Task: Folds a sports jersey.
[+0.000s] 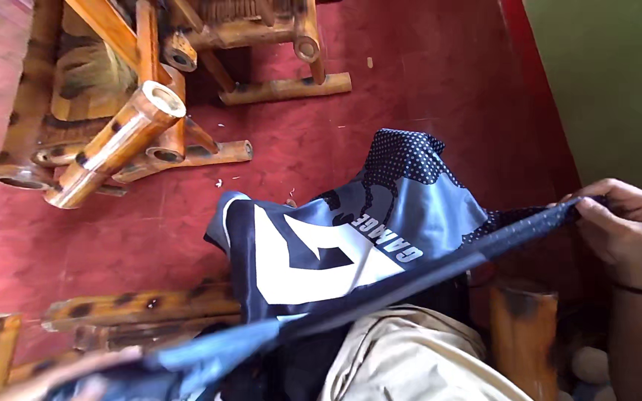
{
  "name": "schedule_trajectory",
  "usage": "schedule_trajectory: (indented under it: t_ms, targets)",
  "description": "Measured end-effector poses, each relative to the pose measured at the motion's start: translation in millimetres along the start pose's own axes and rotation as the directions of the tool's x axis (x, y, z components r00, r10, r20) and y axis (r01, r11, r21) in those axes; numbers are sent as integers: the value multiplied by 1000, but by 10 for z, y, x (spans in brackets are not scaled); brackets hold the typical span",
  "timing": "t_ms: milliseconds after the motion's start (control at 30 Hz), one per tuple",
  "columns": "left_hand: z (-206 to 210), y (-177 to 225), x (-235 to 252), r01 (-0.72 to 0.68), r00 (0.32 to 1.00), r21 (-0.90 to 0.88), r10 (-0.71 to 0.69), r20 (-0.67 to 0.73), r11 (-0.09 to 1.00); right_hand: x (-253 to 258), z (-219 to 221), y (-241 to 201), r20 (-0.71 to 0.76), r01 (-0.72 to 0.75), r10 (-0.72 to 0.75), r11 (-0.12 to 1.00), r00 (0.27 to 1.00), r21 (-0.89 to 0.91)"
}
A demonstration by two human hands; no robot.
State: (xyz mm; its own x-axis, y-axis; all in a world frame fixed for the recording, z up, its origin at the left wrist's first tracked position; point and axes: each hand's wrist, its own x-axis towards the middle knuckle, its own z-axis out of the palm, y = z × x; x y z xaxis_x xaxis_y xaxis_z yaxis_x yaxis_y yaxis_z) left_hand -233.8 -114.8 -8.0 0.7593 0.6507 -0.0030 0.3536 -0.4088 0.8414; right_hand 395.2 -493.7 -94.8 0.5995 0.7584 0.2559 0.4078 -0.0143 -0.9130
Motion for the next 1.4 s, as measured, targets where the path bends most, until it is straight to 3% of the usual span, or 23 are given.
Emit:
schedule_trajectory:
  t_ms: [33, 100, 167, 267, 367, 433, 500, 600, 700, 833, 1033, 1100, 1167, 1267, 1300, 1400]
  targets:
    - [133, -13, 282, 22, 986, 66, -10, -165, 998, 99, 125, 11, -90, -11, 5, 998, 996, -66]
    - [493, -47, 810, 142, 896, 125, -74, -437, 982, 286, 344, 81, -166, -106, 67, 966, 984, -236]
    - [796, -95, 1105, 338, 808, 66, -254, -532, 939, 395, 530, 210, -119, -262, 235, 904, 965, -339]
    - [1064, -230, 1027, 522, 724, -32, -463, -511, 852, 476, 709, 466, 2, -467, 502, 807, 865, -360]
    - [1312, -288, 665, 620, 687, -131, -616, -386, 774, 366, 823, 624, 154, -633, 699, 704, 699, -322]
    - [1445, -319, 513, 644, 667, -199, -670, -327, 739, 260, 908, 724, 269, -746, 770, 633, 579, -207]
    - [1562, -337, 464, 634, 650, -243, -676, -347, 734, 163, 1014, 870, 378, -809, 757, 587, 533, -37]
    - [1678, -371, 479, 569, 641, -295, -639, -426, 768, 114, 1207, 934, 449, -842, 719, 505, 531, 188]
    - [1637, -375, 495, 539, 643, -281, -603, -471, 794, 161, 1281, 893, 362, -826, 745, 477, 561, 300]
    - [1432, -422, 409, 574, 669, -244, -619, -411, 782, 227, 1204, 752, 233, -786, 757, 539, 610, 305]
    - [1066, -463, 200, 449, 806, -95, -449, -385, 889, 140, 839, 765, 125, -688, 685, 669, 717, 280]
    - [1072, -453, 253, 456, 809, -65, -444, -385, 888, 114, 808, 746, 88, -677, 678, 697, 729, 238]
    - [1097, -500, 324, 542, 771, -37, -514, -376, 840, 120, 823, 816, 52, -684, 682, 724, 729, 89]
    - [1132, -594, 486, 673, 647, -216, -705, -292, 707, 220, 872, 845, 136, -718, 730, 684, 670, -132]
    - [1145, -647, 530, 668, 639, -300, -732, -238, 681, 268, 919, 843, 177, -730, 741, 670, 648, -136]
    - [1263, -827, 629, 553, 719, -480, -681, -140, 682, 372, 1111, 852, 314, -736, 689, 675, 653, 49]
